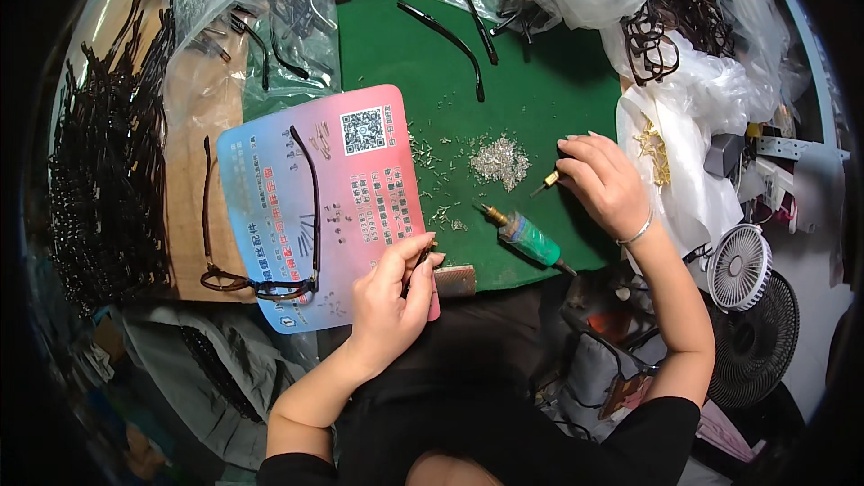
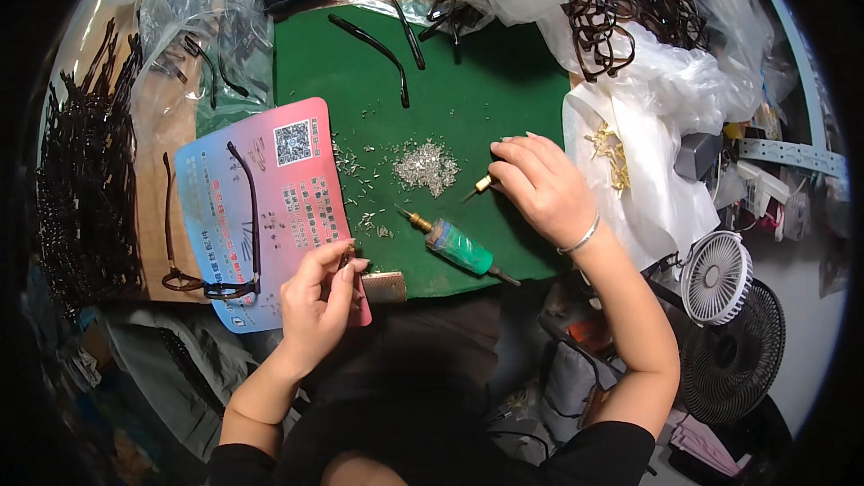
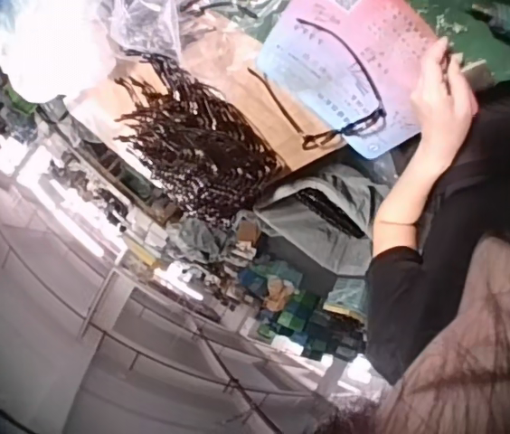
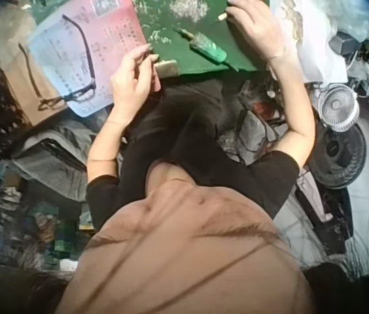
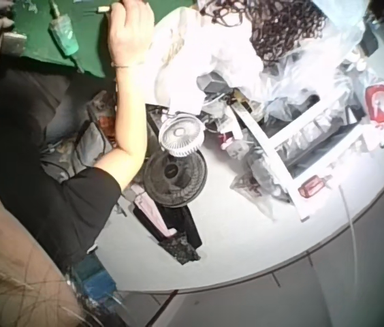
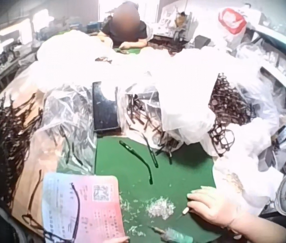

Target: The person assembles eyeglasses by hand at a workbench. They pick up small metal screws and insert them into the hinges of black eyeglass frames, then use a screwdriver to tighten the screws. The process is repeated for multiple frames.

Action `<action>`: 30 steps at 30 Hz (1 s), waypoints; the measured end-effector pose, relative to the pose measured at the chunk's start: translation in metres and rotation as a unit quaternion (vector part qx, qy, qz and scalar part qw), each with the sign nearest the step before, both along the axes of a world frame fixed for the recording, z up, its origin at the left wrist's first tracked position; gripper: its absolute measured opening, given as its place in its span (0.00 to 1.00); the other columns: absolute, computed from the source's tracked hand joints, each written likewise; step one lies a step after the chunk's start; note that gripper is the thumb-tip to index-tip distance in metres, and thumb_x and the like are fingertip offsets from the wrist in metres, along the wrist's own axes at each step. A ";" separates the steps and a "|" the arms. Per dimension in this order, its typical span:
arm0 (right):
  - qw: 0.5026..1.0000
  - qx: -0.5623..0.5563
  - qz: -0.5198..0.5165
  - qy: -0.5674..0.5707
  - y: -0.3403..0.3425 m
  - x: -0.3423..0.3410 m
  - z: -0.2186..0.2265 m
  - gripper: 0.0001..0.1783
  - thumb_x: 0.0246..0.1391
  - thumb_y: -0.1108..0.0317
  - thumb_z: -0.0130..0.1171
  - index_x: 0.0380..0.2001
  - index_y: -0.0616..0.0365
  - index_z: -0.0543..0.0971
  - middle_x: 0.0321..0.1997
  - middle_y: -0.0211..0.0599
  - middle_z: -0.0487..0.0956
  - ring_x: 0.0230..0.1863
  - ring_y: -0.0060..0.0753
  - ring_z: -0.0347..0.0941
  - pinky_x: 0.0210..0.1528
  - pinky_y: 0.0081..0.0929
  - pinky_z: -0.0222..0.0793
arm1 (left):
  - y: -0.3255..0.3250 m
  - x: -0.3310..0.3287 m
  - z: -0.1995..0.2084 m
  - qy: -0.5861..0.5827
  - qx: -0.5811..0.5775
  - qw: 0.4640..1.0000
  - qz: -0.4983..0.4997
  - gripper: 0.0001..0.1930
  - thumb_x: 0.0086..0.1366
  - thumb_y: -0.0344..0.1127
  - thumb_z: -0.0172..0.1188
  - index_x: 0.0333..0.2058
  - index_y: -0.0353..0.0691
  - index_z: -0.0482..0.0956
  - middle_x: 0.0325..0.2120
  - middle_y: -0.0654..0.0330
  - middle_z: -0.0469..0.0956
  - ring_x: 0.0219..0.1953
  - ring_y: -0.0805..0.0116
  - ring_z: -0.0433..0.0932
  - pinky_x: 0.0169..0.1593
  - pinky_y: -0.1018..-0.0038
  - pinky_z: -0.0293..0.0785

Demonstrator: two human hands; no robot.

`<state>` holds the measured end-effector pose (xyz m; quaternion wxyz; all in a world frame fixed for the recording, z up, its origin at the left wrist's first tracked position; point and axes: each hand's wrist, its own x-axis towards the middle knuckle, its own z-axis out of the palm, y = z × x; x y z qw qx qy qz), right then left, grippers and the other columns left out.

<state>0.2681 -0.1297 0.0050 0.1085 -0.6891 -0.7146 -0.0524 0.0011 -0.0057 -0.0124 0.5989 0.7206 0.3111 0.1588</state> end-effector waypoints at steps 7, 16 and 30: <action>0.951 0.056 -0.118 0.282 0.000 -0.042 0.025 0.09 0.47 0.77 0.57 0.34 0.62 0.72 0.36 0.42 0.75 0.36 0.43 0.74 0.39 0.30 0.72 | -0.003 -0.001 0.003 0.007 0.030 0.999 0.037 0.12 0.62 0.22 0.51 0.45 0.31 0.71 0.31 0.58 0.80 0.25 0.79 0.76 0.28 0.82 0.74; 0.809 -0.085 -0.091 0.575 0.021 -0.131 0.007 0.15 0.54 0.75 0.50 0.45 0.63 0.74 0.37 0.45 0.77 0.37 0.43 0.75 0.39 0.30 0.72 | -0.004 0.002 -0.005 -0.020 0.194 0.980 0.027 0.13 0.57 0.21 0.57 0.42 0.31 0.74 0.28 0.51 0.79 0.28 0.62 0.81 0.32 0.75 0.76; 0.552 -0.216 -0.223 0.774 0.037 -0.126 0.010 0.14 0.58 0.69 0.50 0.47 0.62 0.73 0.25 0.31 0.76 0.23 0.19 0.68 0.27 0.18 0.65 | -0.005 0.003 -0.007 0.005 0.254 0.967 0.035 0.14 0.54 0.21 0.58 0.41 0.29 0.75 0.22 0.53 0.78 0.22 0.62 0.79 0.28 0.73 0.75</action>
